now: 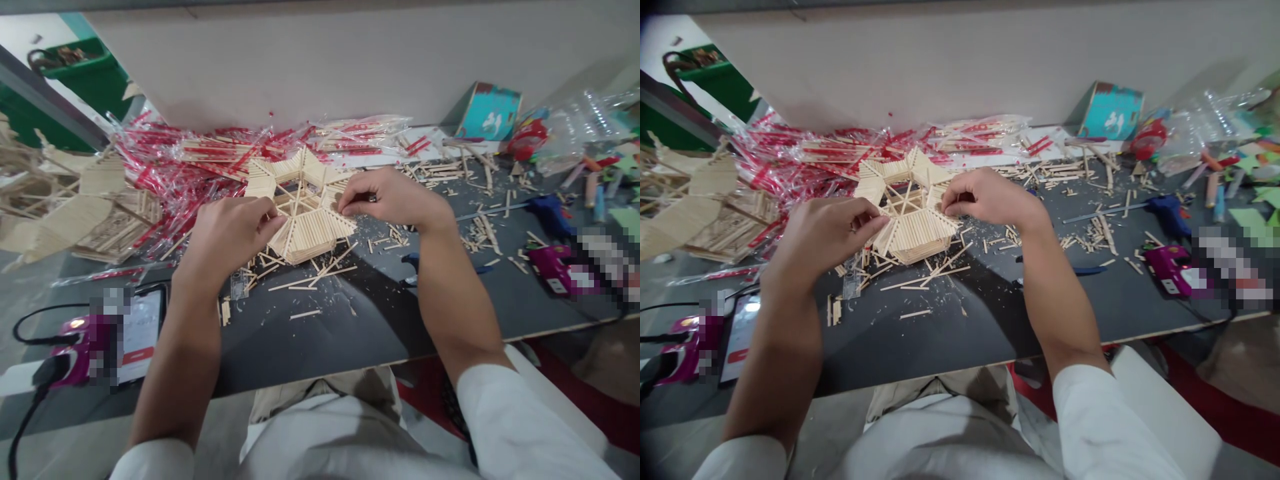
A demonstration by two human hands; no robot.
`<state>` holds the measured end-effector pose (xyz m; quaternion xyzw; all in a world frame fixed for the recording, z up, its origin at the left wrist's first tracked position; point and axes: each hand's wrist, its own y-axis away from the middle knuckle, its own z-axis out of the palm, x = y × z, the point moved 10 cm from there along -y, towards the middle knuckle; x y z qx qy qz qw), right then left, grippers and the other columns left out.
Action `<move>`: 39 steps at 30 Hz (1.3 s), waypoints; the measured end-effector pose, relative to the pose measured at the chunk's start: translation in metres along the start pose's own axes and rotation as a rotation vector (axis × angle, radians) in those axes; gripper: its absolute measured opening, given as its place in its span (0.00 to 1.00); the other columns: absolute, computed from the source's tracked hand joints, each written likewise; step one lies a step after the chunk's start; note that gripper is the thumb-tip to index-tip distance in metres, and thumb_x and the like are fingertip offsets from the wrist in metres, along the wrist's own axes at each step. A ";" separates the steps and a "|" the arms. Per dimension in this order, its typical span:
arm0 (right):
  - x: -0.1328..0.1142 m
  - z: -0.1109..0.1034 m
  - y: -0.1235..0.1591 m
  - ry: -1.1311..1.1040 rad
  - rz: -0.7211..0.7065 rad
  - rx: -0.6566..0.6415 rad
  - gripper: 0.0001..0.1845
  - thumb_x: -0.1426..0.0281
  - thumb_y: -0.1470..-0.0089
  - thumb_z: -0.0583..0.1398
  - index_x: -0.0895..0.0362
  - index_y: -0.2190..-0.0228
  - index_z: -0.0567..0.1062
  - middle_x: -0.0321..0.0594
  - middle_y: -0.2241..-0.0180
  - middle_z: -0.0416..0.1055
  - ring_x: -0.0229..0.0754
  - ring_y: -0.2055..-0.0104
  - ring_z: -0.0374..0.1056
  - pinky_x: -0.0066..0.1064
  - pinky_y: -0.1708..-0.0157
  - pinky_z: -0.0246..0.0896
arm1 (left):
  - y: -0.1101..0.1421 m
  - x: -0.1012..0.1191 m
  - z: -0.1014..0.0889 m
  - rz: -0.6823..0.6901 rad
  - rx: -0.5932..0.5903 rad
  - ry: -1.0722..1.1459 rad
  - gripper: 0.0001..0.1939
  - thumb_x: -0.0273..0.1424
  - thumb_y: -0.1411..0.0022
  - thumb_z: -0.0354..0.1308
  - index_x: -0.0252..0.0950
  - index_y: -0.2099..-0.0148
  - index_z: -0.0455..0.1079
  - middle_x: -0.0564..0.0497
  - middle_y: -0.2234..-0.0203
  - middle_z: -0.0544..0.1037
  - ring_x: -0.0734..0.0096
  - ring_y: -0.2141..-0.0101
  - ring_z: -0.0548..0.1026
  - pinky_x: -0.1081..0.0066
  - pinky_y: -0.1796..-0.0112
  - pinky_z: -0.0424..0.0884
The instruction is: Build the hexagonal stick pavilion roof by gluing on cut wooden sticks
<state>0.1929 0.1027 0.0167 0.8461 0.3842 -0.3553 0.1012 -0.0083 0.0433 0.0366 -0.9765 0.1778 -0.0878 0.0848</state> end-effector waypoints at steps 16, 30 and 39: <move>-0.016 -0.038 0.031 -0.508 -0.112 0.209 0.22 0.47 0.33 0.64 0.51 0.63 0.66 0.43 0.58 0.79 0.37 0.72 0.71 0.32 0.72 0.65 | 0.000 -0.001 0.002 0.023 -0.008 0.009 0.14 0.42 0.26 0.56 0.41 0.57 0.78 0.50 0.68 0.82 0.62 0.67 0.78 0.65 0.66 0.62; 0.009 -0.005 0.011 -0.091 0.096 -0.041 0.17 0.58 0.41 0.69 0.52 0.54 0.88 0.41 0.54 0.84 0.46 0.55 0.79 0.36 0.54 0.71 | -0.001 0.001 0.001 0.016 -0.026 -0.005 0.15 0.43 0.27 0.54 0.40 0.57 0.78 0.48 0.68 0.83 0.61 0.67 0.77 0.64 0.67 0.62; -0.014 -0.002 0.006 0.070 0.027 -0.057 0.11 0.61 0.38 0.65 0.55 0.66 0.84 0.41 0.63 0.83 0.43 0.62 0.75 0.35 0.60 0.63 | -0.001 0.001 0.002 0.012 -0.037 -0.001 0.15 0.42 0.27 0.54 0.41 0.57 0.78 0.48 0.66 0.84 0.61 0.67 0.78 0.64 0.67 0.64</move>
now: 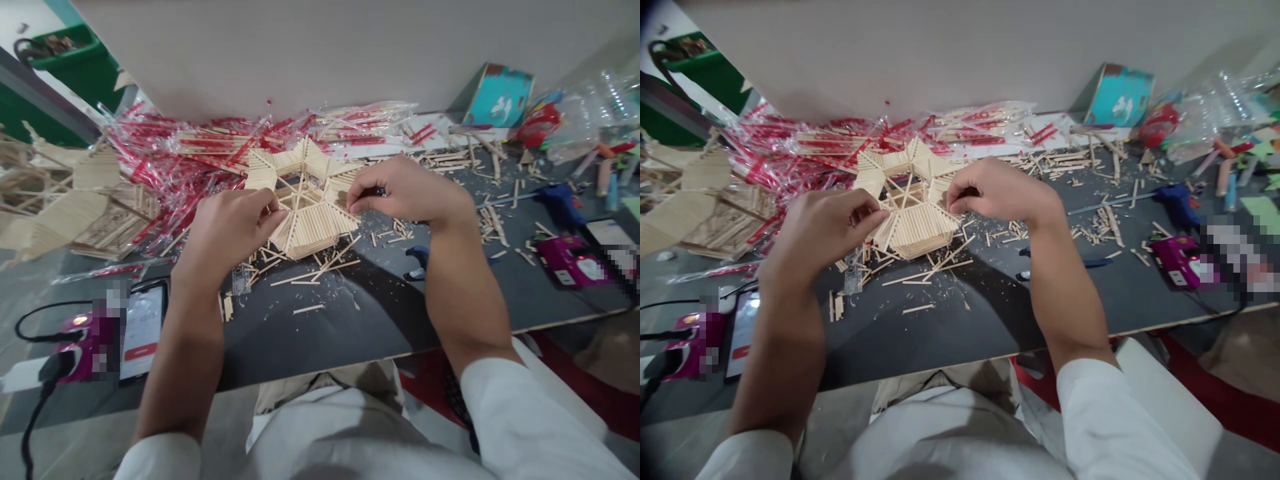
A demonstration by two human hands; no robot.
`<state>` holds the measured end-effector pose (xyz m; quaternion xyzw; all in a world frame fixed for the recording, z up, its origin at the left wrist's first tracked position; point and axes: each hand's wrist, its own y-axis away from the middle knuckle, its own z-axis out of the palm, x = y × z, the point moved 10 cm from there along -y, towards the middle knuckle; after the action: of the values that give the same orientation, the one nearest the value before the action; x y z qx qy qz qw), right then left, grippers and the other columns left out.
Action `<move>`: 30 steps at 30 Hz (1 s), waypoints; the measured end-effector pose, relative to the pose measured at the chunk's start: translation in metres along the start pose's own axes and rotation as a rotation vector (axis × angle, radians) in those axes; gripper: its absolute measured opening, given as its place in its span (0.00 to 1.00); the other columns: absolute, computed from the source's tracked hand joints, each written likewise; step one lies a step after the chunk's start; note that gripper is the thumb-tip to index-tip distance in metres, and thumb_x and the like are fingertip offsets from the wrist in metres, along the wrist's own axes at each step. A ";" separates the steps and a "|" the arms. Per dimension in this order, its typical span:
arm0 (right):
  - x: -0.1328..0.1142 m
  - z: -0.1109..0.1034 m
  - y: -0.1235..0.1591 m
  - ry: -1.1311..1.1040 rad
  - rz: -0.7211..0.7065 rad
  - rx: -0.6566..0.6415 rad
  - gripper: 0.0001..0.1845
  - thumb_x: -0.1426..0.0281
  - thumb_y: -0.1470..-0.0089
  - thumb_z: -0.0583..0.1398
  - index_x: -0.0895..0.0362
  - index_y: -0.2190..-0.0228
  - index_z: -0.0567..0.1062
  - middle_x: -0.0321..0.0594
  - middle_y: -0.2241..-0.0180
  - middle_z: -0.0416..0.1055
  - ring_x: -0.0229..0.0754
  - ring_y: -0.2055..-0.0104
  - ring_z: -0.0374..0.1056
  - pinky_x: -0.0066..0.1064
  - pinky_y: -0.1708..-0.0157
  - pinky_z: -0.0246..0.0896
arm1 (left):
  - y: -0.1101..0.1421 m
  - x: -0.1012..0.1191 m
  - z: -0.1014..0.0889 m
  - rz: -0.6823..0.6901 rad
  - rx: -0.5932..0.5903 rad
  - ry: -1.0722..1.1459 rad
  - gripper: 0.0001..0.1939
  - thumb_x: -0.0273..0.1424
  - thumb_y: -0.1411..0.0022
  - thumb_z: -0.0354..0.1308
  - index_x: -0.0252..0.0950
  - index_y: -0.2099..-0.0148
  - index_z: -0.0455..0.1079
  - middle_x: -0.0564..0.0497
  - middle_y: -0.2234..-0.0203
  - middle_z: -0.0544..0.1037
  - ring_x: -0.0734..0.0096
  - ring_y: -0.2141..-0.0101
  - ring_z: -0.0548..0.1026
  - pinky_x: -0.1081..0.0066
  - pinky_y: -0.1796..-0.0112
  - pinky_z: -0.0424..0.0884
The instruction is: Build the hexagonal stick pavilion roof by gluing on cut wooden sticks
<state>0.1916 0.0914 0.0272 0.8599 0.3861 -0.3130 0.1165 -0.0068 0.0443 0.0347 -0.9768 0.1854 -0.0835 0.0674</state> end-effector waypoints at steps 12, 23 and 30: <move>-0.003 -0.040 0.043 -0.265 0.001 0.125 0.22 0.46 0.31 0.61 0.51 0.63 0.69 0.35 0.72 0.68 0.38 0.71 0.63 0.36 0.69 0.58 | 0.000 -0.001 0.001 -0.004 0.011 0.017 0.14 0.42 0.27 0.54 0.42 0.57 0.78 0.49 0.68 0.83 0.61 0.66 0.79 0.64 0.66 0.63; -0.008 -0.036 0.051 0.097 0.145 0.029 0.17 0.57 0.39 0.67 0.51 0.52 0.81 0.44 0.61 0.81 0.47 0.63 0.75 0.42 0.65 0.66 | -0.001 -0.001 0.001 -0.009 0.014 -0.001 0.15 0.43 0.26 0.54 0.42 0.57 0.77 0.49 0.68 0.83 0.61 0.67 0.78 0.64 0.66 0.63; -0.004 0.005 0.015 0.237 0.150 -0.079 0.29 0.63 0.48 0.74 0.55 0.45 0.82 0.42 0.59 0.82 0.45 0.64 0.74 0.37 0.65 0.61 | -0.001 0.000 0.001 -0.009 -0.008 -0.008 0.16 0.43 0.26 0.53 0.41 0.57 0.78 0.48 0.68 0.83 0.61 0.68 0.77 0.64 0.67 0.62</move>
<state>0.1980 0.0769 0.0258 0.9120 0.3439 -0.1841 0.1269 -0.0058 0.0450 0.0335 -0.9782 0.1810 -0.0790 0.0637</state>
